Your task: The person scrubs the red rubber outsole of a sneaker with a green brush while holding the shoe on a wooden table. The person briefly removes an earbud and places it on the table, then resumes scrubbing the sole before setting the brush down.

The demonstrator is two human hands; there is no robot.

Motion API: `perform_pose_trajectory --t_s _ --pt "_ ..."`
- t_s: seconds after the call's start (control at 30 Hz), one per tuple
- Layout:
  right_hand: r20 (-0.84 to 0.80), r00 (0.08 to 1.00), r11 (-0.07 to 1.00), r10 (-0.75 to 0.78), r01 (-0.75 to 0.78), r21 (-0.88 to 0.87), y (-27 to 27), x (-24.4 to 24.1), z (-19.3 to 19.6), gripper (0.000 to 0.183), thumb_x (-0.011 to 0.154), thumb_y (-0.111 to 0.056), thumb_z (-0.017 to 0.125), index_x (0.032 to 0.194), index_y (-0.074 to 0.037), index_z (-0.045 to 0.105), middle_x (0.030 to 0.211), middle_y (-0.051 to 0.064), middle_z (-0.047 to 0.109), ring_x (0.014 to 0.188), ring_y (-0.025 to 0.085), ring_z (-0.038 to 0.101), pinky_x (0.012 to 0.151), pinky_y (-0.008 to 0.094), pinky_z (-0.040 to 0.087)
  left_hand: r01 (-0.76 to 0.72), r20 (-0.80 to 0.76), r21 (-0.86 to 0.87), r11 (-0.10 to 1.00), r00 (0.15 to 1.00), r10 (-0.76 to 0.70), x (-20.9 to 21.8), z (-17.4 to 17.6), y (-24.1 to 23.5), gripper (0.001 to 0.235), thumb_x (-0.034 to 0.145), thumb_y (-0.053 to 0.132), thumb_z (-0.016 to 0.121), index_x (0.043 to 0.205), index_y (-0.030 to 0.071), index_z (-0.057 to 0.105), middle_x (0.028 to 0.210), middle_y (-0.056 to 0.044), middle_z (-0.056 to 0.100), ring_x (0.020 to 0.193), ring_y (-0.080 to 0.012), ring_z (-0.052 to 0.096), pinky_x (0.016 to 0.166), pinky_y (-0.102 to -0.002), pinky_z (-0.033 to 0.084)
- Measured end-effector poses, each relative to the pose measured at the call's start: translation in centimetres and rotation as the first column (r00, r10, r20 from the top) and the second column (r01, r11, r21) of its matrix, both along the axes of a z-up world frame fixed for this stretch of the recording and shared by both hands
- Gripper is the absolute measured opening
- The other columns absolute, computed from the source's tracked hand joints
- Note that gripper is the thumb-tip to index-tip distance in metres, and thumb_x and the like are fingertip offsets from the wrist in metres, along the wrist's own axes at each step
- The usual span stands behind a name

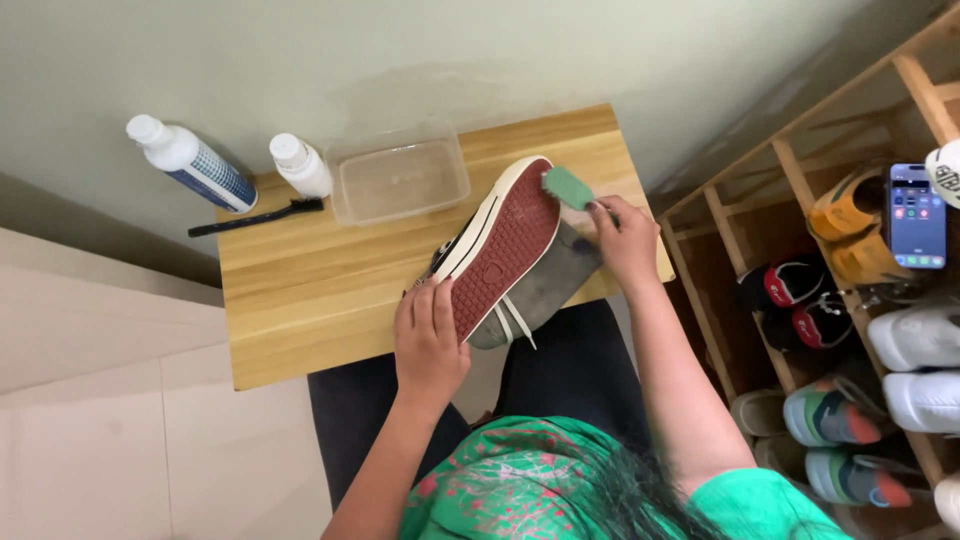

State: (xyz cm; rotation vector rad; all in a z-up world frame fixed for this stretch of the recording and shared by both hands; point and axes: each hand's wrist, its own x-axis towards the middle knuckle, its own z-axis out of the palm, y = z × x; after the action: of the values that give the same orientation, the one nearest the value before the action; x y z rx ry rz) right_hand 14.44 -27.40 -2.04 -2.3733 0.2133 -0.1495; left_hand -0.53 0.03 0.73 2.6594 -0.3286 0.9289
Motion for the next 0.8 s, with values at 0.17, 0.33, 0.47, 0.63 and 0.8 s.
perform_pose_trajectory --t_s 0.17,0.33,0.47,0.63,0.8 --pt "0.08 0.993 0.994 0.088 -0.082 -0.075 -0.9 -0.6 -0.5 0.012 0.102 -0.031 0.066 0.106 -0.03 0.077 0.095 0.0 0.076 0.107 0.03 0.069 0.102 0.046 0.048 0.015 -0.025 -0.022 1.0 1.0 -0.016 0.0 -0.1 0.0 0.075 0.061 0.001 0.06 0.136 -0.004 0.052 0.125 -0.022 0.053 0.114 -0.0409 0.056 0.106 -0.051 0.048" --pt "0.015 0.999 0.999 0.033 -0.033 0.015 -0.3 -0.9 -0.3 0.014 0.099 -0.032 0.068 0.11 -0.029 0.074 0.096 0.009 0.076 0.108 0.036 0.068 0.099 0.05 0.051 0.017 -0.022 -0.016 1.0 1.0 -0.018 0.0 0.3 0.1 0.074 0.061 0.001 0.061 0.135 -0.004 0.053 0.123 -0.022 0.054 0.113 -0.0404 0.057 0.104 -0.05 0.05" --pt "0.059 0.998 0.992 0.012 -0.004 -0.129 -1.5 -0.8 -2.7 0.009 0.1 -0.031 0.065 0.105 -0.028 0.073 0.089 0.002 0.076 0.103 0.03 0.068 0.099 0.046 0.046 0.003 -0.004 0.02 1.0 1.0 -0.003 -0.2 -0.5 0.0 0.08 0.058 0.002 0.067 0.137 -0.003 0.052 0.127 -0.022 0.053 0.117 -0.0399 0.057 0.107 -0.049 0.048" --pt "0.24 0.963 0.992 0.125 -0.118 -0.043 -0.1 -1.3 -2.6 0.007 0.097 -0.028 0.073 0.101 -0.023 0.072 0.087 0.008 0.074 0.097 0.036 0.068 0.092 0.049 0.052 0.032 -0.029 0.004 0.999 0.999 -0.032 -0.2 -0.2 0.2 0.085 0.053 0.001 0.071 0.136 -0.005 0.051 0.125 -0.024 0.053 0.115 -0.0419 0.056 0.105 -0.051 0.048" --pt "0.236 0.971 0.994 0.049 -0.023 -0.111 -0.8 -1.0 -3.7 0.012 0.097 -0.034 0.075 0.101 -0.023 0.071 0.082 0.005 0.072 0.096 0.032 0.068 0.093 0.047 0.051 0.019 -0.006 -0.01 1.0 1.0 -0.019 -0.5 0.5 0.0 0.08 0.057 0.0 0.069 0.135 -0.005 0.051 0.123 -0.023 0.053 0.115 -0.0422 0.056 0.105 -0.051 0.048"
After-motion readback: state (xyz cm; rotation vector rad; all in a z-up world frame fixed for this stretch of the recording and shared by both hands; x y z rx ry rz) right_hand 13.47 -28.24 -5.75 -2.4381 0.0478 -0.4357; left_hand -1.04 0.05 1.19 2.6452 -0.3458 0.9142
